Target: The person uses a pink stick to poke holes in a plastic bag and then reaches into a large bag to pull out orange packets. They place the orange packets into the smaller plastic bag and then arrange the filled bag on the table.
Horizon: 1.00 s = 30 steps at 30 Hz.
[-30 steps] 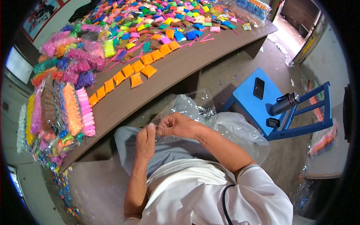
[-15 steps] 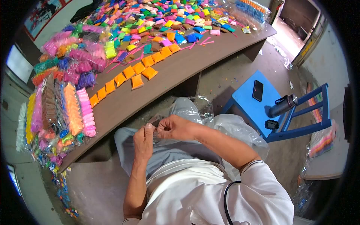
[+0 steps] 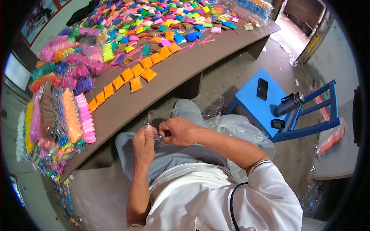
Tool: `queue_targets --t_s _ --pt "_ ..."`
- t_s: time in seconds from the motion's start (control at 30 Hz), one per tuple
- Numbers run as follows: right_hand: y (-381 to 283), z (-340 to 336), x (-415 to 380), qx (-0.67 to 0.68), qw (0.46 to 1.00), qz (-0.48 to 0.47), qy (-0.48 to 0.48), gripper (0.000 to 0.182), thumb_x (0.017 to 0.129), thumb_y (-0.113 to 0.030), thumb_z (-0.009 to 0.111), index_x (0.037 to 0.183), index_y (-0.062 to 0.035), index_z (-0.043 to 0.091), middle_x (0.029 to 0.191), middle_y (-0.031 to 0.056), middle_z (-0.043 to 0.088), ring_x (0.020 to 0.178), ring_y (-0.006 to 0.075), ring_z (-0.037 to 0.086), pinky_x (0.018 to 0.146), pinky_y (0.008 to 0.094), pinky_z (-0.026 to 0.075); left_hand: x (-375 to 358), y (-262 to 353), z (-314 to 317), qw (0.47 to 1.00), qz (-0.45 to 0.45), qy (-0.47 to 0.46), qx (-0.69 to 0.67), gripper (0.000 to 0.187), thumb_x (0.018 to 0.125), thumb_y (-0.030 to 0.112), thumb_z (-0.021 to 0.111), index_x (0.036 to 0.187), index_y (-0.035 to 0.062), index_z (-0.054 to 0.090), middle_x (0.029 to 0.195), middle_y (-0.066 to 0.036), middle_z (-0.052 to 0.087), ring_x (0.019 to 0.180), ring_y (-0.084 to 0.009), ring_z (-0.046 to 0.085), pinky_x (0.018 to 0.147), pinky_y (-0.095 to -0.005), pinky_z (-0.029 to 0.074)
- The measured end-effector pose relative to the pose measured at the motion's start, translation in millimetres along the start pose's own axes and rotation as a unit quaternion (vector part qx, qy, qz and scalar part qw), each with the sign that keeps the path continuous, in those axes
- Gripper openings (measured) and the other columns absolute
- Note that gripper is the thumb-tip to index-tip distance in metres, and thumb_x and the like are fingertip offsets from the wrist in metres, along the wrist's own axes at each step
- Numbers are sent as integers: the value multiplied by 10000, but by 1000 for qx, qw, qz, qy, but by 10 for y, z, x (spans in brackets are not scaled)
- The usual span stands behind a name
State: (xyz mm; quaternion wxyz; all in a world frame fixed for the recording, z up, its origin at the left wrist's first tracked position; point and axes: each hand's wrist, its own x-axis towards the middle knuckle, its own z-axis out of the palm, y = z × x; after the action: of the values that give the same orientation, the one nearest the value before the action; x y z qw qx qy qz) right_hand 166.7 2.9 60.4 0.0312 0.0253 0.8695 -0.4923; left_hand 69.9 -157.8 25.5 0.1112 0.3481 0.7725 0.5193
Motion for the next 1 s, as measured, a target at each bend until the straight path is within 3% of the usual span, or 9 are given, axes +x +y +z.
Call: queue_targets --t_s 0.03,0.1,0.23,0.3,0.4,0.73,0.8,1.0 --pt "35 25 5 1 1000 0 1 176 771 -115 691 826 1 571 774 175 634 759 370 612 696 430 478 6 24 -7 1000 0 -1 1 469 1039 324 428 825 -45 622 726 -96 647 693 -169 603 661 -324 484" --pt "132 106 24 5 997 -44 65 191 780 -110 725 803 -24 556 685 125 589 621 266 536 621 371 458 14 72 -24 999 22 2 33 464 1034 327 441 815 -42 616 728 -90 649 696 -164 607 661 -318 484" --pt "134 145 26 14 996 -36 83 182 789 -102 723 796 -28 557 674 97 580 615 233 526 610 351 452 24 17 4 999 34 3 30 460 1031 331 450 828 -44 622 729 -94 648 688 -165 601 657 -317 478" --pt "84 123 -12 109 990 -34 82 163 797 -90 710 786 -20 564 660 70 567 621 172 509 602 337 446 15 61 16 1000 23 -3 1 444 1028 317 456 849 -53 626 735 -114 645 684 -177 591 658 -321 470" --pt "149 126 6 150 988 -22 25 115 766 -75 663 763 7 582 677 146 600 644 230 570 628 390 463 8 49 34 999 30 4 37 424 1026 295 457 863 -58 626 754 -133 648 701 -190 595 668 -329 469" --pt "161 174 30 107 993 24 52 114 770 -79 641 741 6 571 654 177 541 619 187 496 606 370 446 1 91 65 997 60 -7 40 414 1033 278 440 866 -53 625 763 -125 626 713 -192 583 663 -334 460" --pt "188 167 -11 92 994 -17 61 157 786 -104 679 754 -5 562 637 118 525 634 150 456 593 336 429 1 64 58 999 48 -2 24 396 1031 249 438 847 -53 616 764 -165 607 704 -270 610 653 -372 465" --pt "352 45 -119 300 952 -48 24 280 835 -188 739 744 -17 536 630 -14 439 650 96 398 580 289 388 3 117 26 1000 10 -1 6 389 1034 249 436 851 -43 616 762 -150 606 695 -232 601 649 -352 470"
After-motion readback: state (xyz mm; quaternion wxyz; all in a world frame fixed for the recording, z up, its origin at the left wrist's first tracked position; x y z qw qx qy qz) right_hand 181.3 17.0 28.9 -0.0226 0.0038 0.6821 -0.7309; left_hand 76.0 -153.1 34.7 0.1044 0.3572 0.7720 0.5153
